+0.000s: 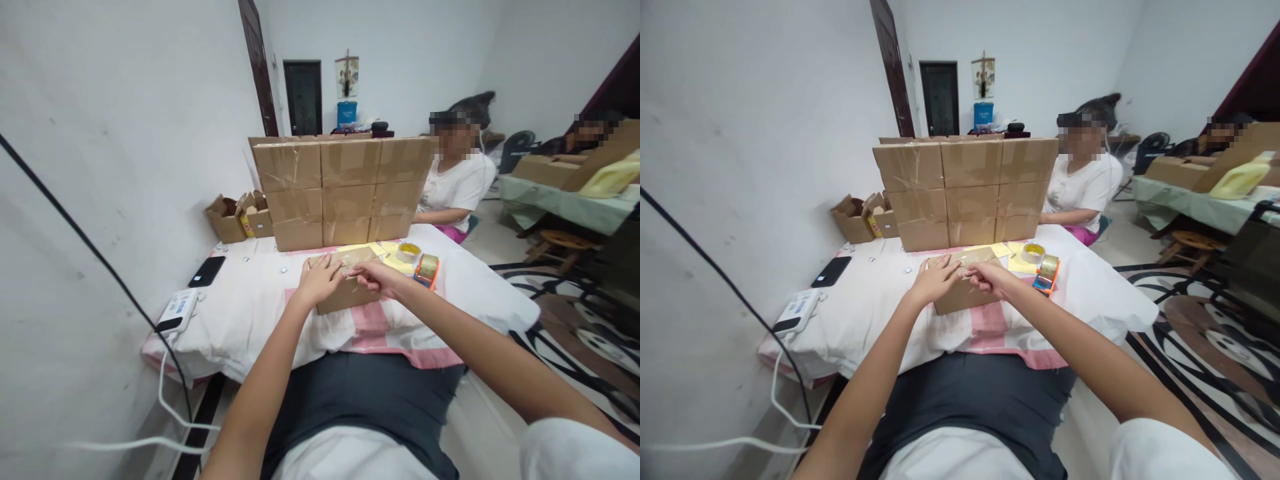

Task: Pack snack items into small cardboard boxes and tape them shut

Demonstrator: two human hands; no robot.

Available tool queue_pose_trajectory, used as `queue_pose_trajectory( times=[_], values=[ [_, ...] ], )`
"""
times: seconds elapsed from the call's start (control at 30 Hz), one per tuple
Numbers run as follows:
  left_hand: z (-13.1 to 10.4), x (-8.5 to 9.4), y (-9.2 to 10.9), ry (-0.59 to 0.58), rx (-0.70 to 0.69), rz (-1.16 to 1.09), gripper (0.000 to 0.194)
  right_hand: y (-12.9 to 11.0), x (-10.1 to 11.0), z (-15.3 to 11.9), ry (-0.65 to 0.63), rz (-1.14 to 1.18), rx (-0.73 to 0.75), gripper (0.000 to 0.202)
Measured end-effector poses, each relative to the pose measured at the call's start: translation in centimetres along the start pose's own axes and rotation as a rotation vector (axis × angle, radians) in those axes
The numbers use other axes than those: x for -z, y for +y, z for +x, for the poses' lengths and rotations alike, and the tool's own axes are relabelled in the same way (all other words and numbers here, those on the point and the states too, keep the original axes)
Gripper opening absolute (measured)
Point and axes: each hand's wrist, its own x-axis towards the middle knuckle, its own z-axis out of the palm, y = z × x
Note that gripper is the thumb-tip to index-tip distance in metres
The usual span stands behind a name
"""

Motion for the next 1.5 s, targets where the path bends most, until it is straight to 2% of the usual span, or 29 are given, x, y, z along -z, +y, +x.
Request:
queue_pose_trajectory(
  times=[0.2,0.37,0.53,0.6,0.77,0.87,1.0,1.13,1.27,1.4,1.5],
  values=[
    [0.1,-0.5,-0.2,0.013,0.011,0.010,0.064,0.4,-0.1,-0.4,0.019,-0.064,0.064,0.015],
    [0.2,-0.7,-0.4,0.021,0.013,0.021,0.062,1.6,1.0,-0.7,0.064,-0.179,0.140,0.015],
    [-0.1,-0.7,-0.4,0.033,-0.013,0.062,0.073,2.5,3.2,-0.3,0.243,-0.302,0.307,0.014],
    [-0.5,-0.6,0.0,0.063,-0.010,0.094,0.072,2.7,4.4,0.0,0.327,-0.334,0.359,0.011],
    [-1.3,-1.1,1.9,0.145,-0.063,0.113,0.048,3.7,8.6,1.4,0.560,-0.378,0.452,0.011],
    [-1.6,-1.7,2.5,0.142,-0.133,0.096,0.047,4.4,11.7,2.5,0.687,-0.391,0.462,0.014],
    [-1.7,-2.1,2.8,0.135,-0.152,0.087,0.046,4.8,15.2,3.7,0.812,-0.412,0.449,0.020],
    [-1.6,-1.9,3.7,0.139,-0.169,0.098,0.045,3.7,17.0,5.0,0.863,-0.492,0.458,0.023],
    [-1.1,-2.0,4.7,0.152,-0.165,0.112,0.039,2.0,18.4,7.5,0.883,-0.654,0.438,0.024],
    [-0.7,-2.1,4.6,0.170,-0.179,0.117,0.035,0.3,20.5,10.9,0.884,-0.853,0.365,0.026],
    [-0.7,-2.1,4.0,0.194,-0.221,0.103,0.033,-0.7,22.9,13.3,0.877,-0.987,0.289,0.028]
  ],
)
